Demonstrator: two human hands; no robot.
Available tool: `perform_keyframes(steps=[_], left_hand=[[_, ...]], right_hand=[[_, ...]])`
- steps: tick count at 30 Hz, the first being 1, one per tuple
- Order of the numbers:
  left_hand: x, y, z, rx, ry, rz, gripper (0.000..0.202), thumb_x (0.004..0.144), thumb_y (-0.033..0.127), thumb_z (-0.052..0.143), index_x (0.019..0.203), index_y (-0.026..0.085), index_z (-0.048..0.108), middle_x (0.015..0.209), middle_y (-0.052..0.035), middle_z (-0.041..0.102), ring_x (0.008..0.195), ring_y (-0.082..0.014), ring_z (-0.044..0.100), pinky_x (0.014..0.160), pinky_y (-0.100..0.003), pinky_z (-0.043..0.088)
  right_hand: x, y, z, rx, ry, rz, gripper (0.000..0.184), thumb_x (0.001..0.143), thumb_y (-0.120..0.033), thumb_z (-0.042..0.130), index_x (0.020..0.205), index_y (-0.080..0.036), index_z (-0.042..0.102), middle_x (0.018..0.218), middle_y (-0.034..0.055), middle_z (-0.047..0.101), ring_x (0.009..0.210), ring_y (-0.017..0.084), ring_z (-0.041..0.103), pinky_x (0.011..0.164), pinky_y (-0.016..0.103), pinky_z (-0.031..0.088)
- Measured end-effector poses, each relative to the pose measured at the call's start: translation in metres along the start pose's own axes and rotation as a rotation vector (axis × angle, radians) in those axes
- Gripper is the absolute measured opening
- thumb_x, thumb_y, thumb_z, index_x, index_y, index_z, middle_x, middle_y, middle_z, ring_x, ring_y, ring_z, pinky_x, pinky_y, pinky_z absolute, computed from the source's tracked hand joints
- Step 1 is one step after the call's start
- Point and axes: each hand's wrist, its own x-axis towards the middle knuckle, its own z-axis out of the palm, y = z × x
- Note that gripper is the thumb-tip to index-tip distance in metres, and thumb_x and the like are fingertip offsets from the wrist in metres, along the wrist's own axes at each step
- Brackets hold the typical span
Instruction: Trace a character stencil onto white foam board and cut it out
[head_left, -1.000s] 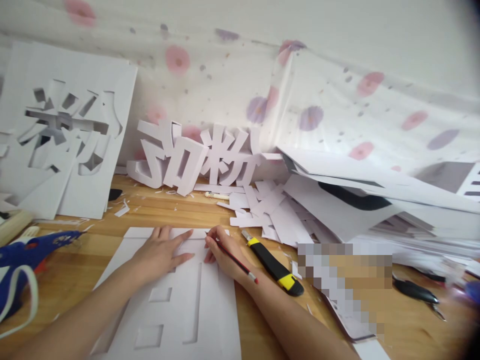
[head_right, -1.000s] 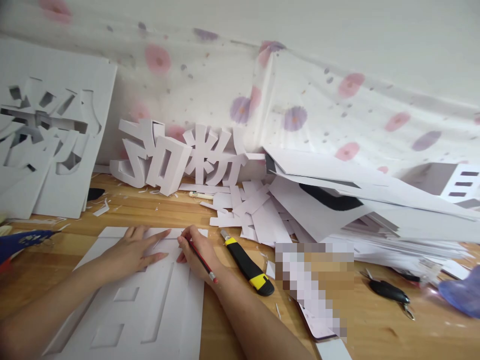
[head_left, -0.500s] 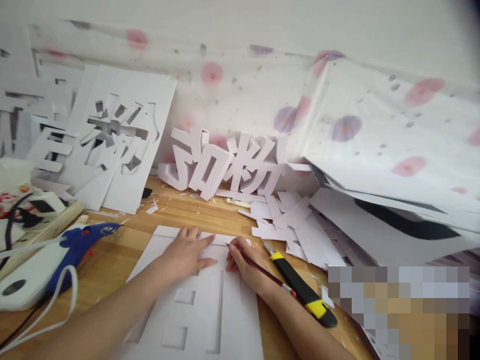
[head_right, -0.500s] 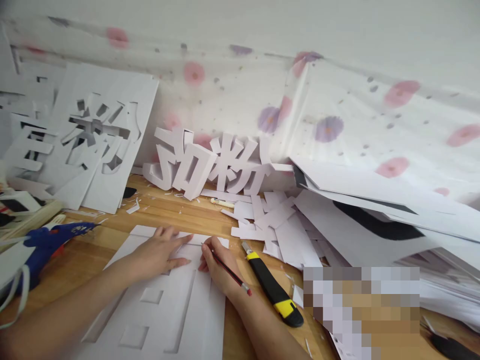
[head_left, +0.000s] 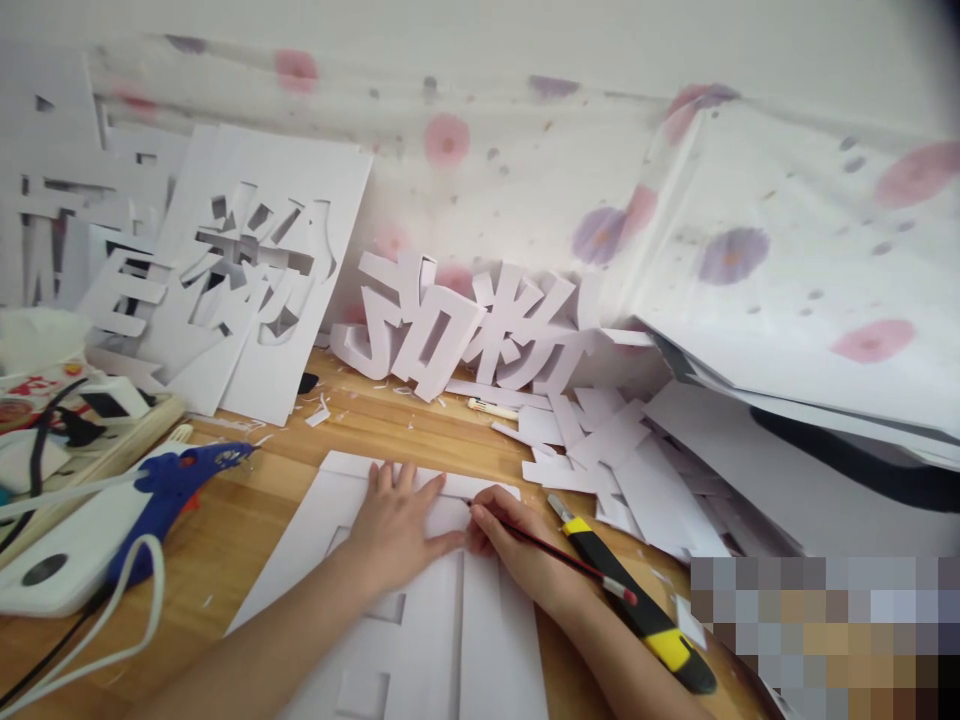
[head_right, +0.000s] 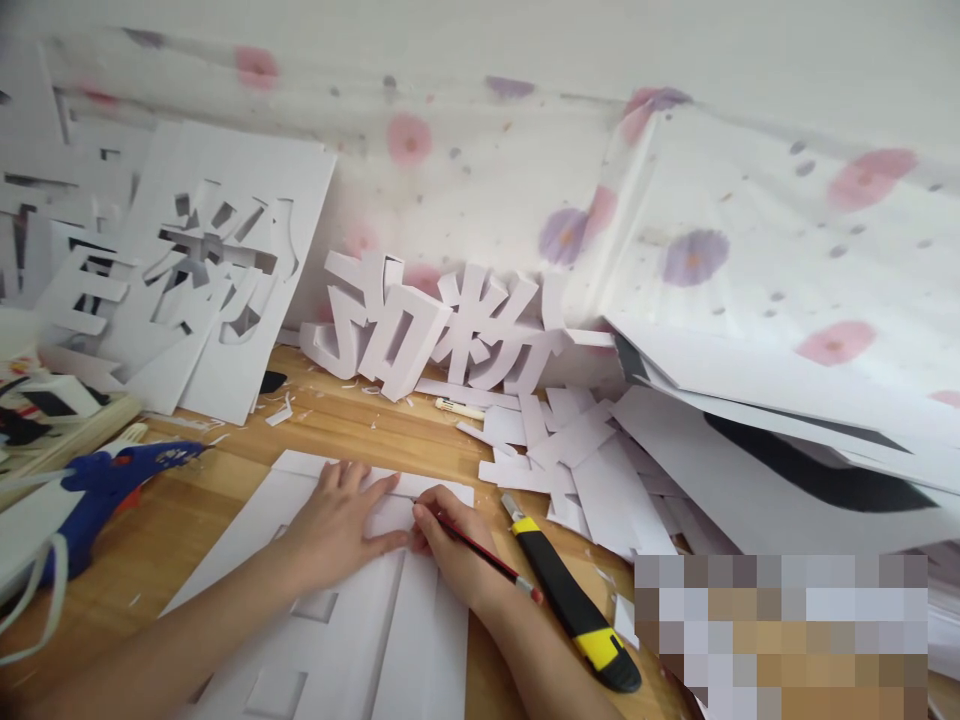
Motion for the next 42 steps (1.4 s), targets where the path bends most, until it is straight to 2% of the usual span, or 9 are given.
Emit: perform_keyframes(steps=[6, 9, 12, 14, 17, 23, 29, 33, 42], left_hand=[[0.001, 0.000, 0.003, -0.011, -0.020, -0.017, 0.076, 0.069, 0.074, 0.041, 0.127, 0.025, 0.048, 0.115, -0.0142, 0.049, 0.113, -0.0384, 0.036, 0.096, -0.051, 0.023], [0.001, -0.001, 0.003, -0.028, -0.039, -0.031, 0.077, 0.068, 0.074, 0.041, 0.128, 0.026, 0.047, 0.118, -0.0145, 0.048, 0.115, -0.0392, 0.034, 0.096, -0.051, 0.023], [0.002, -0.002, 0.006, -0.049, -0.031, -0.050, 0.079, 0.066, 0.075, 0.042, 0.129, 0.027, 0.046, 0.121, -0.0136, 0.047, 0.118, -0.0390, 0.033, 0.097, -0.050, 0.022], [0.002, -0.002, 0.009, -0.055, -0.014, -0.056, 0.080, 0.065, 0.076, 0.042, 0.129, 0.027, 0.046, 0.121, -0.0133, 0.046, 0.119, -0.0379, 0.032, 0.099, -0.050, 0.020], [0.003, -0.003, 0.011, -0.057, 0.003, -0.056, 0.081, 0.064, 0.077, 0.043, 0.128, 0.027, 0.047, 0.121, -0.0133, 0.047, 0.120, -0.0362, 0.033, 0.101, -0.049, 0.017], [0.003, -0.002, 0.009, -0.049, 0.005, -0.052, 0.084, 0.064, 0.077, 0.042, 0.129, 0.024, 0.046, 0.118, -0.0148, 0.048, 0.117, -0.0358, 0.035, 0.100, -0.049, 0.019], [0.003, -0.002, 0.010, -0.022, 0.030, -0.036, 0.087, 0.065, 0.077, 0.042, 0.131, 0.021, 0.041, 0.114, -0.0130, 0.050, 0.112, -0.0328, 0.038, 0.098, -0.047, 0.022], [0.003, -0.001, 0.009, -0.018, 0.030, -0.050, 0.090, 0.064, 0.076, 0.043, 0.131, 0.016, 0.041, 0.113, -0.0146, 0.050, 0.110, -0.0337, 0.038, 0.097, -0.046, 0.022], [0.003, 0.000, 0.005, -0.037, -0.001, -0.061, 0.088, 0.064, 0.075, 0.045, 0.131, 0.017, 0.041, 0.113, -0.0138, 0.048, 0.111, -0.0337, 0.037, 0.096, -0.046, 0.024]], right_hand=[[0.004, -0.006, -0.018, 0.141, -0.079, 0.094, 0.033, 0.080, -0.050, 0.052, 0.083, -0.019, 0.063, 0.076, 0.0033, 0.061, 0.065, 0.015, 0.058, 0.063, 0.031, 0.048], [0.008, -0.013, -0.030, 0.171, -0.086, 0.121, 0.029, 0.078, -0.047, 0.056, 0.085, -0.019, 0.061, 0.065, -0.0004, 0.058, 0.061, 0.013, 0.057, 0.062, 0.030, 0.048], [0.016, -0.016, -0.034, 0.166, -0.057, 0.120, 0.023, 0.070, -0.040, 0.067, 0.074, -0.020, 0.056, 0.059, -0.0050, 0.053, 0.053, 0.010, 0.052, 0.057, 0.026, 0.046], [0.022, -0.016, -0.032, 0.152, -0.052, 0.119, 0.027, 0.064, -0.037, 0.072, 0.064, -0.019, 0.053, 0.060, -0.0040, 0.055, 0.054, 0.009, 0.051, 0.055, 0.025, 0.046], [0.029, -0.015, -0.026, 0.133, -0.040, 0.111, 0.029, 0.063, -0.039, 0.073, 0.064, -0.018, 0.053, 0.065, -0.0010, 0.059, 0.059, 0.011, 0.053, 0.057, 0.026, 0.047], [0.032, -0.009, -0.011, 0.062, 0.025, 0.048, 0.024, 0.077, -0.042, 0.057, 0.068, -0.021, 0.050, 0.055, -0.0039, 0.055, 0.055, 0.011, 0.051, 0.060, 0.027, 0.044], [0.039, -0.008, 0.004, 0.055, -0.010, 0.045, 0.025, 0.076, -0.039, 0.057, 0.067, -0.022, 0.042, 0.052, -0.0051, 0.053, 0.050, 0.010, 0.048, 0.051, 0.024, 0.039], [0.041, -0.010, 0.005, 0.058, -0.031, 0.055, 0.026, 0.077, -0.040, 0.057, 0.067, -0.021, 0.042, 0.052, -0.0052, 0.053, 0.050, 0.010, 0.048, 0.051, 0.023, 0.039], [0.045, -0.021, -0.002, -0.032, -0.141, 0.065, 0.024, 0.077, -0.040, 0.057, 0.067, -0.021, 0.046, 0.056, -0.0034, 0.057, 0.054, 0.010, 0.051, 0.055, 0.025, 0.040]])
